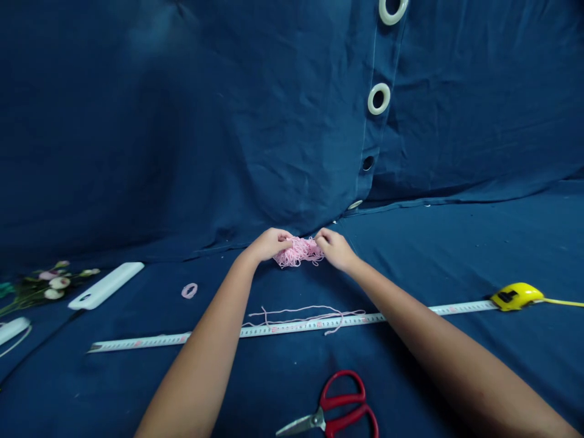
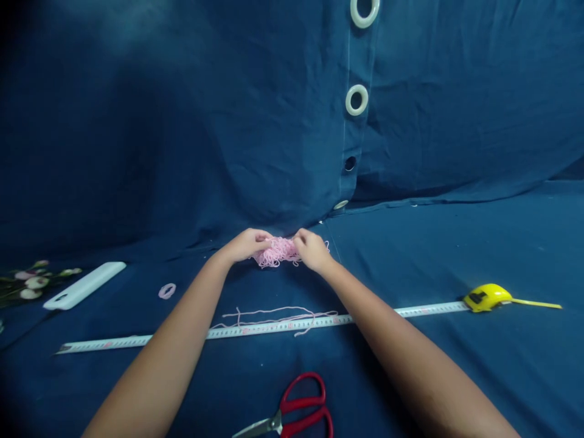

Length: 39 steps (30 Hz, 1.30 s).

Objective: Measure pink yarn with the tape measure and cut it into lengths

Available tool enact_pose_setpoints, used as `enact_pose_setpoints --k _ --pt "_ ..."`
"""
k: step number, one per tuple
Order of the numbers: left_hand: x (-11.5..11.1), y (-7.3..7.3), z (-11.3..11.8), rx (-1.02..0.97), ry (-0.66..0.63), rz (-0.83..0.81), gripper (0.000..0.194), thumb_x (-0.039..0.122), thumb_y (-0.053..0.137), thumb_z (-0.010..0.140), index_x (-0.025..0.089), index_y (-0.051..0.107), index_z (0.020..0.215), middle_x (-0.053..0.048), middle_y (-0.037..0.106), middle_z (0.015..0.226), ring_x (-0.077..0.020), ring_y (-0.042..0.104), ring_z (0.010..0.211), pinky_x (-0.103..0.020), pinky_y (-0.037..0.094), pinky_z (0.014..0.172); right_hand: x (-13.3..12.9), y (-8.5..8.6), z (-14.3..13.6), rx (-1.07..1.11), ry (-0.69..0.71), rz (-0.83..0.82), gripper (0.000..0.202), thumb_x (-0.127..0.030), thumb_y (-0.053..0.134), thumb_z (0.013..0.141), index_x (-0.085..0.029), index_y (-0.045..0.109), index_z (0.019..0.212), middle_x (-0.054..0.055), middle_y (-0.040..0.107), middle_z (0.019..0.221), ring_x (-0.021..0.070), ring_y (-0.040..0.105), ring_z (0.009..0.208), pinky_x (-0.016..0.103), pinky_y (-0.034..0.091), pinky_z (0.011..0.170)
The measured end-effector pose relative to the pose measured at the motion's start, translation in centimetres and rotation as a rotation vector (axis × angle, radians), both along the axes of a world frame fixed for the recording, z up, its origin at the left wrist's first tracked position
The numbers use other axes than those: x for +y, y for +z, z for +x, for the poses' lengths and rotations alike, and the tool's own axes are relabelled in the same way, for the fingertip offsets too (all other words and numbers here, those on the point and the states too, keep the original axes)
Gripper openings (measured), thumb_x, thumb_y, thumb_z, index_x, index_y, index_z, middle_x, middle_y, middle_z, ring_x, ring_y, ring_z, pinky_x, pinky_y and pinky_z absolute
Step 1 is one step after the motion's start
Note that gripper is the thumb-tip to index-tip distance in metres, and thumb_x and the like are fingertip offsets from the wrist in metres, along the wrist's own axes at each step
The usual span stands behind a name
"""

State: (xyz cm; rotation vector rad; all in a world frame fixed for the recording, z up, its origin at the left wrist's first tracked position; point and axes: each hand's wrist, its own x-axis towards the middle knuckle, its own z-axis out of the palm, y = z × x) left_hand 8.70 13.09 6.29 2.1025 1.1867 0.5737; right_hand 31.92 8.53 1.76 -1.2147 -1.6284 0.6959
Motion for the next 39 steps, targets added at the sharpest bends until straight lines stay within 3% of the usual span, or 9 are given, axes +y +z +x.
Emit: enact_pose_setpoints --k 3,7,10,14,20,26,33,36,39 --pt "-0.1 0.3 -0.3 -0.053 0.044 0.0 0.027 0.041 0.068 0.079 0.018 0.078 0.089 -0.004 0.071 0.073 -0.0184 0.059 0.059 -0.027 0.038 0.053 0.4 1.7 1.1 0.252 0.032 -0.074 0.025 -0.034 0.046 0.089 -0.023 0.044 0.067 -0.003 0.047 0.061 0.0138 0.046 0.057 0.027 0.041 0.058" --pt "-0.1 0.6 -0.3 -0.18 0.126 0.031 0.029 0.047 0.07 0.08 0.019 0.07 0.074 -0.001 0.064 0.066 -0.0172 0.054 0.059 -0.027 0.036 0.055 -0.1 4.1 2.3 0.512 0.132 -0.193 0.032 -0.039 0.052 0.085 -0.026 0.029 0.066 -0.011 0.022 0.054 0.0079 0.02 0.041 0.022 0.021 0.041" --pt "0.0 0.7 0.1 -0.325 0.197 0.029 0.04 0.056 0.064 0.084 0.019 0.062 0.069 0.0 0.06 0.064 -0.0167 0.052 0.062 -0.027 0.038 0.059 -0.7 5.4 2.6 0.633 0.191 -0.251 0.032 -0.038 0.056 0.084 -0.026 0.031 0.068 -0.012 0.019 0.054 0.0065 0.014 0.04 0.022 0.013 0.039" --pt "0.0 1.2 0.7 -0.54 0.252 -0.052 0.039 0.058 0.058 0.085 0.019 0.058 0.078 -0.002 0.064 0.073 -0.0183 0.058 0.067 -0.028 0.044 0.065 -0.9 6.0 2.5 0.741 0.185 -0.267 0.029 -0.033 0.06 0.083 -0.025 0.036 0.069 -0.012 0.021 0.052 0.006 0.014 0.04 0.021 0.011 0.038" --pt "-0.3 2.0 0.3 -0.721 0.243 -0.176 0.035 0.051 0.067 0.077 0.017 0.059 0.076 -0.003 0.063 0.069 -0.0179 0.06 0.064 -0.029 0.048 0.065 -0.1 6.4 4.4 0.904 0.032 -0.193 0.028 -0.028 0.056 0.084 -0.026 0.032 0.07 -0.013 0.021 0.046 0.0075 0.012 0.039 0.021 0.014 0.037" --pt "1.3 0.3 -1.0 -0.824 0.374 -0.154 0.037 0.048 0.08 0.071 0.016 0.063 0.079 -0.001 0.064 0.069 -0.015 0.058 0.06 -0.025 0.044 0.058 -0.1 8.6 8.4 1.055 -0.076 -0.047 0.029 -0.024 0.044 0.093 -0.025 0.027 0.069 -0.011 0.017 0.048 0.0094 0.01 0.041 0.022 0.016 0.037" --pt "3.7 -0.1 -3.2 -0.959 0.622 -0.024 0.027 0.047 0.059 0.084 0.021 0.054 0.079 -0.004 0.065 0.073 -0.0215 0.068 0.075 -0.031 0.056 0.067 -0.7 10.7 13.4 1.218 -0.306 0.213 0.028 -0.023 0.04 0.096 -0.024 0.031 0.069 -0.011 0.014 0.054 0.0091 0.013 0.04 0.022 0.018 0.037" --pt "3.5 0.4 -4.4 -0.918 0.625 0.017 0.026 0.047 0.052 0.089 0.022 0.058 0.085 -0.006 0.069 0.081 -0.0244 0.071 0.085 -0.035 0.059 0.074 -0.7 11.1 14.9 1.229 -0.414 0.249 0.027 -0.021 0.039 0.094 -0.025 0.029 0.07 -0.01 0.016 0.056 0.0101 0.016 0.04 0.023 0.02 0.038" --pt "2.8 0.4 -5.1 -0.786 0.579 0.042 0.034 0.051 0.053 0.089 0.023 0.066 0.104 -0.007 0.073 0.098 -0.0227 0.071 0.094 -0.033 0.059 0.08 -0.6 11.3 15.7 1.248 -0.557 0.249 0.022 -0.018 0.035 0.092 -0.025 0.031 0.071 -0.008 0.023 0.059 0.0109 0.023 0.042 0.023 0.023 0.039"
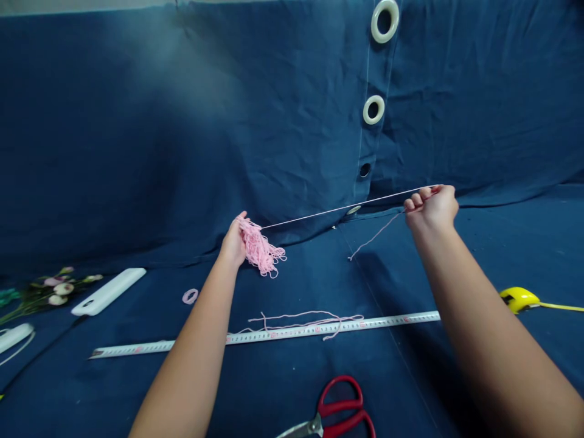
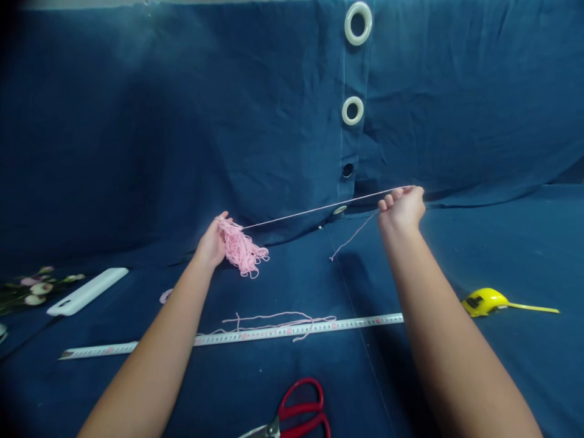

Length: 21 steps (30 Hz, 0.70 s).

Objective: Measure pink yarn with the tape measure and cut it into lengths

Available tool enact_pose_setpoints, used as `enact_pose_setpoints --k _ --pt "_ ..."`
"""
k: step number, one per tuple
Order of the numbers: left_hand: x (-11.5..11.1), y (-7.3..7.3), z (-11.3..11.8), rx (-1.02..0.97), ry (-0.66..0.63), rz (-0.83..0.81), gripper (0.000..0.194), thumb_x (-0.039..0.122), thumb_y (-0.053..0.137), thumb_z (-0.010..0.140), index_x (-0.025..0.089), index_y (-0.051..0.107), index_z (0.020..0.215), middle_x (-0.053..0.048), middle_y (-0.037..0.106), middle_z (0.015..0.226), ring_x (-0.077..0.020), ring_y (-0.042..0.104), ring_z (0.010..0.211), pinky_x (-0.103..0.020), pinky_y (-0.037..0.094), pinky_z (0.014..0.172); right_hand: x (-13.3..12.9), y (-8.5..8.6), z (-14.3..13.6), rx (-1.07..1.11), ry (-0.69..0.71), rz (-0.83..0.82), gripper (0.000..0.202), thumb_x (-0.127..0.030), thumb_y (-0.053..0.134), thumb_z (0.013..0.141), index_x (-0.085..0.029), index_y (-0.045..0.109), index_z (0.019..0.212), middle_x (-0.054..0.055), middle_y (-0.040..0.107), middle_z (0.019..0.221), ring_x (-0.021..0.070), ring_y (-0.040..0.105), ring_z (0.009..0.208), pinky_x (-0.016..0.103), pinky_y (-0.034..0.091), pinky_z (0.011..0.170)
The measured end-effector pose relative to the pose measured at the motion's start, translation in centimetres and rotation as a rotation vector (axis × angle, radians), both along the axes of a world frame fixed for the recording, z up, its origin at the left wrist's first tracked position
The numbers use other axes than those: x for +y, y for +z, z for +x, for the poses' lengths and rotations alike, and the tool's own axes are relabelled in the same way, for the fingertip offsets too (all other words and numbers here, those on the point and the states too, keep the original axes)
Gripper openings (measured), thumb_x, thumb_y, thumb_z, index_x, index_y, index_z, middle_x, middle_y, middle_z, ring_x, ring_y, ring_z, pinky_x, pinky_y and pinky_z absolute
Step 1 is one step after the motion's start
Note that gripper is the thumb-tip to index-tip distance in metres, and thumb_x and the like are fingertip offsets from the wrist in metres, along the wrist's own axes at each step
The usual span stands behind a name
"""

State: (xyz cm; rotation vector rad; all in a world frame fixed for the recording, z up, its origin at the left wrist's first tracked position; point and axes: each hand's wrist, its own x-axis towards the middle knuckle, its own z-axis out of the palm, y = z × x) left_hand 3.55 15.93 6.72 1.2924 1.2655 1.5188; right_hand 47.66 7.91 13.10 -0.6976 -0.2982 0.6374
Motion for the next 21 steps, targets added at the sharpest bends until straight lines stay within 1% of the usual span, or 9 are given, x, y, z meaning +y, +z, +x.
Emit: enact_pose_setpoints --k 3,6,9,10,12,14,16,18,21 --pt "-0.5 -0.5 -0.2 0.232 -0.055 -0.06 0.034 0.046 0.071 0.075 0.021 0.071 0.099 -0.008 0.074 0.094 -0.0273 0.071 0.095 -0.033 0.057 0.079 0.3 -0.2 0.3 0.034 -0.061 -0.048 0.019 -0.017 0.032 0.092 -0.025 0.037 0.075 -0.006 0.039 0.066 0.0111 0.04 0.049 0.023 0.035 0.044" --pt "-0.6 -1.1 0.0 0.474 -0.012 -0.101 0.027 0.036 0.081 0.063 0.022 0.071 0.084 -0.01 0.073 0.093 -0.0359 0.069 0.103 -0.039 0.054 0.084 1.0 -1.1 0.6 0.016 -0.149 -0.106 0.017 -0.017 0.033 0.093 -0.025 0.043 0.081 -0.002 0.051 0.078 0.0128 0.055 0.061 0.025 0.046 0.052" --pt "-0.6 -1.7 0.7 0.659 0.035 -0.06 0.041 0.035 0.084 0.06 0.025 0.071 0.098 -0.012 0.069 0.12 -0.0396 0.057 0.127 -0.043 0.047 0.1 1.9 -2.2 1.4 -0.077 -0.3 -0.159 0.013 -0.019 0.036 0.093 -0.025 0.044 0.084 -0.001 0.055 0.085 0.0146 0.059 0.072 0.025 0.048 0.056" --pt "-0.7 -1.9 0.9 0.71 0.02 -0.049 0.05 0.034 0.086 0.057 0.026 0.072 0.104 -0.011 0.067 0.126 -0.0398 0.055 0.13 -0.044 0.045 0.103 2.2 -2.6 1.8 -0.119 -0.347 -0.17 0.013 -0.02 0.037 0.094 -0.025 0.043 0.084 -0.001 0.055 0.087 0.0151 0.06 0.075 0.025 0.048 0.058" --pt "-0.9 -2.5 1.2 0.795 -0.045 -0.047 0.056 0.03 0.088 0.051 0.027 0.075 0.105 -0.011 0.07 0.124 -0.0396 0.059 0.125 -0.043 0.045 0.104 2.8 -3.2 2.3 -0.214 -0.432 -0.182 0.014 -0.024 0.037 0.098 -0.025 0.044 0.085 -0.001 0.053 0.088 0.0157 0.058 0.08 0.027 0.049 0.065" --pt "-1.1 -3.1 1.3 0.848 -0.108 -0.051 0.04 0.025 0.084 0.054 0.025 0.078 0.094 -0.01 0.076 0.108 -0.0373 0.066 0.112 -0.041 0.049 0.099 3.2 -3.8 2.6 -0.288 -0.488 -0.181 0.015 -0.027 0.039 0.1 -0.025 0.045 0.086 -0.003 0.049 0.084 0.0157 0.056 0.081 0.029 0.049 0.073" --pt "-1.2 -3.3 1.3 0.862 -0.142 -0.025 0.024 0.022 0.074 0.064 0.024 0.08 0.087 -0.009 0.079 0.097 -0.0333 0.07 0.103 -0.038 0.051 0.096 3.5 -4.3 2.4 -0.318 -0.497 -0.187 0.014 -0.028 0.045 0.098 -0.024 0.047 0.085 -0.004 0.047 0.079 0.0153 0.055 0.079 0.03 0.049 0.079" --pt "-1.2 -2.8 1.5 0.843 -0.147 0.036 0.029 0.018 0.061 0.072 0.024 0.081 0.093 -0.008 0.08 0.101 -0.0298 0.071 0.105 -0.037 0.051 0.099 3.7 -4.8 1.8 -0.325 -0.481 -0.22 0.015 -0.027 0.05 0.096 -0.023 0.048 0.082 -0.005 0.046 0.076 0.0153 0.055 0.077 0.03 0.049 0.081" --pt "-1.2 -1.3 2.6 0.783 -0.12 0.158 0.042 0.015 0.048 0.079 0.018 0.08 0.105 -0.009 0.074 0.125 -0.0267 0.064 0.125 -0.038 0.045 0.112 4.0 -5.2 1.2 -0.362 -0.499 -0.274 0.015 -0.03 0.051 0.095 -0.023 0.049 0.082 -0.004 0.049 0.077 0.0168 0.058 0.079 0.032 0.05 0.083"
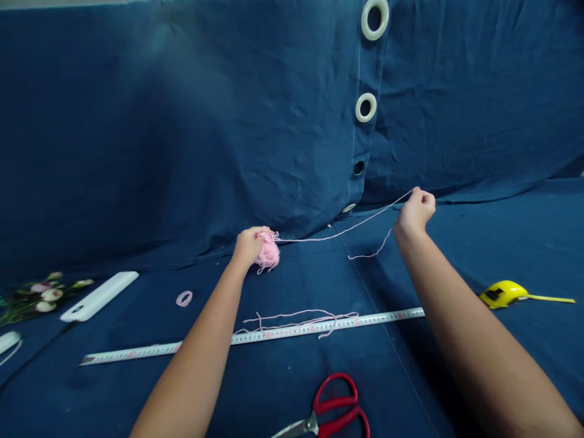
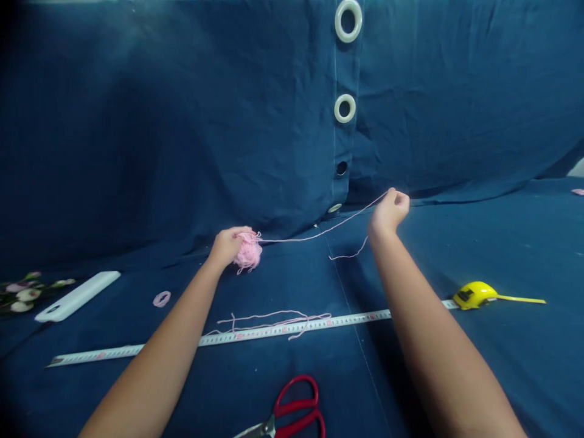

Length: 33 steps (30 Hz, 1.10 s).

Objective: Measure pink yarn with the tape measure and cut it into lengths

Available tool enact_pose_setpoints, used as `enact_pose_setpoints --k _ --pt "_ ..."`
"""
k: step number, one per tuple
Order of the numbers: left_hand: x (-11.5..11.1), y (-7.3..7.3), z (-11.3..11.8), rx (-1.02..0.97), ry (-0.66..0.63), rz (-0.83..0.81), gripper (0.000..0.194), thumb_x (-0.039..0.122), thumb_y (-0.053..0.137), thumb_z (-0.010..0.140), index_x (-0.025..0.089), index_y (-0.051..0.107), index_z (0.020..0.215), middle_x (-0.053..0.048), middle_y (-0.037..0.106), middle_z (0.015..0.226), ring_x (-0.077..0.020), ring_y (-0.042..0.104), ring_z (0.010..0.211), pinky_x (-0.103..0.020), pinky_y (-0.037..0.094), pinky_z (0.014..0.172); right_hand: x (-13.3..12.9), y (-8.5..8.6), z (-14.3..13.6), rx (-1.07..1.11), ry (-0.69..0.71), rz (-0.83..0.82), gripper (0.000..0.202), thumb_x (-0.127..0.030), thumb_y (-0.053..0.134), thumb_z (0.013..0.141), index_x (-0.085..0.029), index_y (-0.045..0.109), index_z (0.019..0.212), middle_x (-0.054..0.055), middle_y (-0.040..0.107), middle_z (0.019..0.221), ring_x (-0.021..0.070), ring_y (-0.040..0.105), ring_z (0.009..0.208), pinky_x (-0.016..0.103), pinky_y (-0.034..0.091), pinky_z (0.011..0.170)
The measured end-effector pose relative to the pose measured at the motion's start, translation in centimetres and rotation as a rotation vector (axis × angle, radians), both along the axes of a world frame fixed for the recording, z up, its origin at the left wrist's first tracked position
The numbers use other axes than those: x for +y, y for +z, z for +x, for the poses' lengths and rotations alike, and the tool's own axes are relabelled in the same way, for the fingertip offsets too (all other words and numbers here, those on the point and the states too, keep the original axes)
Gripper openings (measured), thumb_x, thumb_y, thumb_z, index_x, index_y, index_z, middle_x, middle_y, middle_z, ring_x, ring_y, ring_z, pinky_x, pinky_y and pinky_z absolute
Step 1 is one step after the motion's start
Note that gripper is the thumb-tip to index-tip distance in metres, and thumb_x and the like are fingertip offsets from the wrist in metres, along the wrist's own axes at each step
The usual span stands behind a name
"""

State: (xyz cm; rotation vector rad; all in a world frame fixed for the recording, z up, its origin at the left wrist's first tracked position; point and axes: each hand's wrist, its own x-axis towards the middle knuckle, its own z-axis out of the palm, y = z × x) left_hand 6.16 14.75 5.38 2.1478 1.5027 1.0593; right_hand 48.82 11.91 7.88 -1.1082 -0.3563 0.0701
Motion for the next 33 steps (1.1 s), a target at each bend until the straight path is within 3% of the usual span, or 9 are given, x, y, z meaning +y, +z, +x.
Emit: enact_pose_setpoints --k 7,11,16,19,21,24,28,31,33 --pt "-0.9 1.0 2.3 0.216 -0.048 0.026 0.066 0.028 0.056 0.089 0.023 0.048 0.154 -0.008 0.038 0.164 -0.0273 0.032 0.153 -0.043 0.025 0.127 0.3 0.0 1.5 -0.154 -0.082 -0.002 0.016 -0.038 0.043 0.099 -0.025 0.046 0.09 0.003 0.051 0.093 0.0217 0.057 0.095 0.042 0.048 0.096" --pt "-1.2 1.0 1.9 0.415 0.14 -0.139 0.059 0.037 0.069 0.082 0.021 0.063 0.139 -0.017 0.047 0.151 -0.0438 0.043 0.139 -0.06 0.039 0.115 0.6 -0.6 2.6 -0.16 -0.095 -0.066 0.018 -0.042 0.042 0.098 -0.025 0.048 0.095 0.004 0.051 0.1 0.0226 0.056 0.101 0.043 0.047 0.096" --pt "-5.0 6.6 3.8 0.408 0.106 -0.049 0.049 0.052 0.065 0.088 0.025 0.067 0.129 -0.012 0.054 0.139 -0.038 0.044 0.136 -0.054 0.04 0.113 0.5 -0.6 1.9 -0.133 0.119 -0.198 0.021 -0.043 0.052 0.091 -0.023 0.051 0.085 0.0 0.053 0.079 0.0189 0.056 0.073 0.034 0.05 0.071" --pt "-10.5 10.3 6.0 0.234 -0.152 0.024 0.039 0.054 0.059 0.095 0.029 0.068 0.124 -0.005 0.061 0.132 -0.0281 0.056 0.125 -0.044 0.045 0.108 -0.8 0.5 0.8 -0.178 0.174 -0.225 0.022 -0.042 0.059 0.086 -0.022 0.055 0.081 -0.002 0.055 0.072 0.0177 0.054 0.068 0.032 0.048 0.068" --pt "-14.3 11.0 6.7 0.165 -0.341 -0.035 0.035 0.054 0.055 0.099 0.031 0.068 0.122 -0.002 0.067 0.125 -0.0231 0.062 0.114 -0.038 0.049 0.102 -2.1 1.0 0.2 -0.292 0.17 -0.299 0.02 -0.042 0.061 0.085 -0.022 0.059 0.082 0.0 0.059 0.074 0.0188 0.056 0.072 0.033 0.048 0.074" --pt "-18.1 8.8 5.3 0.241 -0.422 -0.069 0.025 0.047 0.059 0.099 0.03 0.07 0.113 0.001 0.07 0.121 -0.0207 0.064 0.11 -0.035 0.049 0.098 -4.1 0.6 -0.1 -0.594 0.221 -0.673 0.021 -0.043 0.061 0.086 -0.022 0.064 0.083 0.003 0.067 0.079 0.0234 0.062 0.08 0.04 0.047 0.084" --pt "-19.6 3.3 -0.9 0.382 -0.244 -0.048 0.018 0.039 0.061 0.099 0.028 0.071 0.109 0.0 0.07 0.114 -0.023 0.063 0.109 -0.039 0.047 0.098 -7.1 -1.8 -0.9 -0.934 0.403 -1.125 0.036 -0.049 0.066 0.086 -0.021 0.068 0.108 0.013 0.072 0.107 0.0334 0.066 0.098 0.048 0.048 0.088" --pt "-20.3 0.1 -5.1 0.395 -0.138 -0.042 0.021 0.04 0.057 0.101 0.028 0.071 0.111 -0.002 0.07 0.115 -0.0242 0.062 0.109 -0.041 0.047 0.096 -10.7 -3.3 -4.1 -1.187 0.431 -1.053 0.038 -0.046 0.06 0.092 -0.02 0.067 0.119 0.017 0.069 0.119 0.0358 0.064 0.11 0.05 0.048 0.093" --pt "-21.0 -1.3 -6.4 0.407 -0.16 -0.015 0.022 0.039 0.057 0.101 0.03 0.069 0.118 -0.002 0.069 0.12 -0.0243 0.061 0.113 -0.041 0.045 0.097 -13.8 -4.0 -7.4 -1.303 0.735 -0.843 0.029 -0.044 0.054 0.098 -0.024 0.07 0.112 0.011 0.071 0.113 0.0296 0.065 0.109 0.043 0.05 0.094"
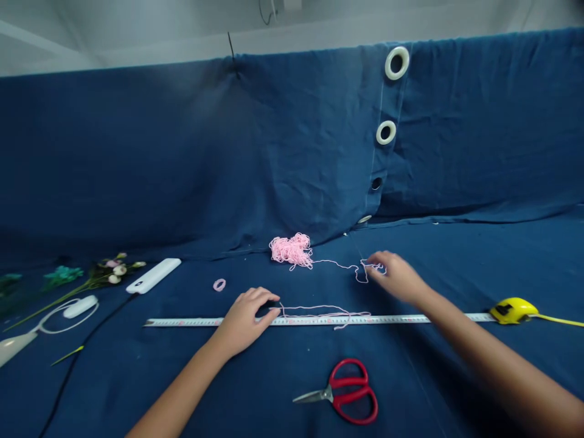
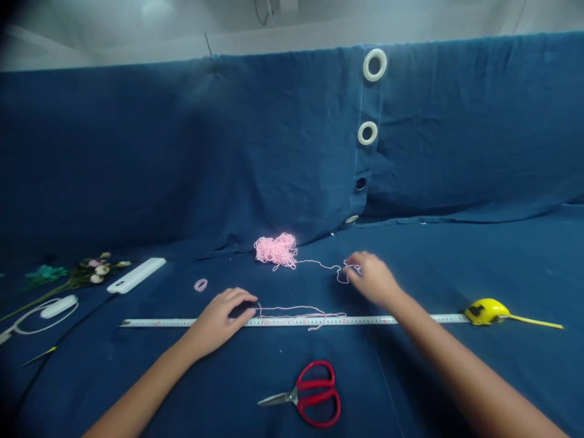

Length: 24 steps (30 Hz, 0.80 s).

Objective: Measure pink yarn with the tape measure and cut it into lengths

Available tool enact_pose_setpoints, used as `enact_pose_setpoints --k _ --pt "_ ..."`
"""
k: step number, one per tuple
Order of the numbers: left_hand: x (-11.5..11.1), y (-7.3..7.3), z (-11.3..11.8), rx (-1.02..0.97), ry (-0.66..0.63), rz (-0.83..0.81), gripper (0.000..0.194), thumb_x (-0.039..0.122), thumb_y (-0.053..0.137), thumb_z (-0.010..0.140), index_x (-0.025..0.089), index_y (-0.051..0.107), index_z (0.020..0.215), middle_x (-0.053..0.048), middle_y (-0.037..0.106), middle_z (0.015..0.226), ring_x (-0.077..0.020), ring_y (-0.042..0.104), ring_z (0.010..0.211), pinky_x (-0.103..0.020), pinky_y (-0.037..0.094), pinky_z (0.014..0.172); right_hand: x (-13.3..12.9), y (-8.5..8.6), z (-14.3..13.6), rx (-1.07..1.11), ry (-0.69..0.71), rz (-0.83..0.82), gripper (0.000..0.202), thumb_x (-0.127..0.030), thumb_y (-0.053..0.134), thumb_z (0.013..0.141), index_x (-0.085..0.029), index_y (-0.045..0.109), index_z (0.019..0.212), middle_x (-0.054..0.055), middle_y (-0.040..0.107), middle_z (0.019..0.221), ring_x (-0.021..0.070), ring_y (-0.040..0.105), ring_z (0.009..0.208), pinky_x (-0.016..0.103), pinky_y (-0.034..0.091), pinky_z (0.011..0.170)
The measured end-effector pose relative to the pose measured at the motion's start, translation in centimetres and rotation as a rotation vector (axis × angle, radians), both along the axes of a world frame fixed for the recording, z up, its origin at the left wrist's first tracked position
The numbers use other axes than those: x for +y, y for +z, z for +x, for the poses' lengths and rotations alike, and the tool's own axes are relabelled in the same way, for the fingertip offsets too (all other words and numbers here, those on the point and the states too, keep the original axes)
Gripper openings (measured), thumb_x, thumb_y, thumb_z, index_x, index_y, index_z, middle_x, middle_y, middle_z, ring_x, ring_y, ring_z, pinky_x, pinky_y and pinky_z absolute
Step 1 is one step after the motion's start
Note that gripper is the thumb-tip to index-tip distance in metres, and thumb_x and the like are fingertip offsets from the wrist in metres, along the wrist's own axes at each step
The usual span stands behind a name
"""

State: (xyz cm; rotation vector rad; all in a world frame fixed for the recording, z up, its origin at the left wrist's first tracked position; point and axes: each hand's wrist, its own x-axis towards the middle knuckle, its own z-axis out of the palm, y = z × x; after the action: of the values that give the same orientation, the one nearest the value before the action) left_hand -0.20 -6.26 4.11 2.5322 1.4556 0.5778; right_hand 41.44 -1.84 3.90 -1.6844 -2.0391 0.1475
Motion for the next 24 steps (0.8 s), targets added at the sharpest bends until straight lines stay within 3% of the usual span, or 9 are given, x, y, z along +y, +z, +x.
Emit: enact_pose_setpoints --k 2,5,9,12,14,17,24 --pt "-0.8 -1.0 0.0 0.016 -0.046 0.028 0.022 0.036 0.059 0.101 0.031 0.068 0.121 -0.002 0.068 0.122 -0.024 0.059 0.116 -0.041 0.043 0.099 -2.9 -0.7 -3.5 0.043 0.314 -0.021 0.025 -0.044 0.057 0.099 -0.028 0.071 0.113 0.007 0.071 0.114 0.026 0.064 0.11 0.04 0.049 0.098" --pt "-1.4 -2.1 0.8 0.019 -0.068 0.067 0.015 0.03 0.059 0.101 0.03 0.072 0.109 -0.001 0.069 0.117 -0.0232 0.059 0.114 -0.041 0.042 0.098 -5.9 -2.1 -7.5 0.056 0.443 0.013 0.024 -0.038 0.059 0.099 -0.029 0.07 0.118 0.006 0.07 0.116 0.0255 0.063 0.108 0.042 0.048 0.098" --pt "-1.3 -2.9 1.0 -0.045 -0.074 0.057 0.018 0.029 0.055 0.103 0.028 0.072 0.099 -0.001 0.07 0.109 -0.0217 0.061 0.106 -0.039 0.044 0.094 -6.6 -4.3 -9.1 0.038 0.415 0.049 0.016 -0.034 0.058 0.1 -0.029 0.071 0.109 0.005 0.069 0.112 0.0255 0.062 0.102 0.042 0.048 0.09" --pt "-1.1 -2.8 0.6 -0.098 -0.06 0.041 0.018 0.033 0.054 0.103 0.027 0.071 0.104 -0.003 0.07 0.111 -0.0228 0.061 0.105 -0.039 0.045 0.093 -6.2 -5.3 -8.9 0.053 0.32 0.095 0.021 -0.035 0.06 0.099 -0.028 0.068 0.117 0.006 0.068 0.112 0.0266 0.062 0.102 0.043 0.047 0.089" --pt "-0.9 -2.6 0.3 -0.095 -0.032 0.028 0.02 0.035 0.055 0.102 0.027 0.07 0.113 -0.004 0.07 0.116 -0.0244 0.06 0.108 -0.041 0.045 0.094 -6.1 -5.6 -8.6 0.047 0.24 0.116 0.025 -0.039 0.059 0.099 -0.028 0.068 0.12 0.007 0.069 0.11 0.028 0.061 0.102 0.044 0.047 0.088" --pt "-0.8 -2.5 -0.1 -0.056 0.001 0.011 0.026 0.033 0.051 0.103 0.029 0.067 0.123 -0.005 0.069 0.122 -0.0261 0.059 0.114 -0.043 0.044 0.098 -5.8 -5.7 -8.2 0.024 0.172 0.119 0.021 -0.039 0.056 0.101 -0.029 0.073 0.109 0.007 0.069 0.105 0.0281 0.062 0.099 0.044 0.046 0.085" --pt "-0.4 -3.1 -0.2 -0.016 0.059 0.015 0.025 0.025 0.054 0.095 0.029 0.071 0.113 -0.004 0.069 0.119 -0.0265 0.059 0.113 -0.043 0.044 0.098 -5.2 -5.8 -7.9 -0.02 0.166 0.084 0.016 -0.028 0.061 0.098 -0.028 0.074 0.089 0.005 0.068 0.097 0.0254 0.062 0.092 0.038 0.045 0.079"
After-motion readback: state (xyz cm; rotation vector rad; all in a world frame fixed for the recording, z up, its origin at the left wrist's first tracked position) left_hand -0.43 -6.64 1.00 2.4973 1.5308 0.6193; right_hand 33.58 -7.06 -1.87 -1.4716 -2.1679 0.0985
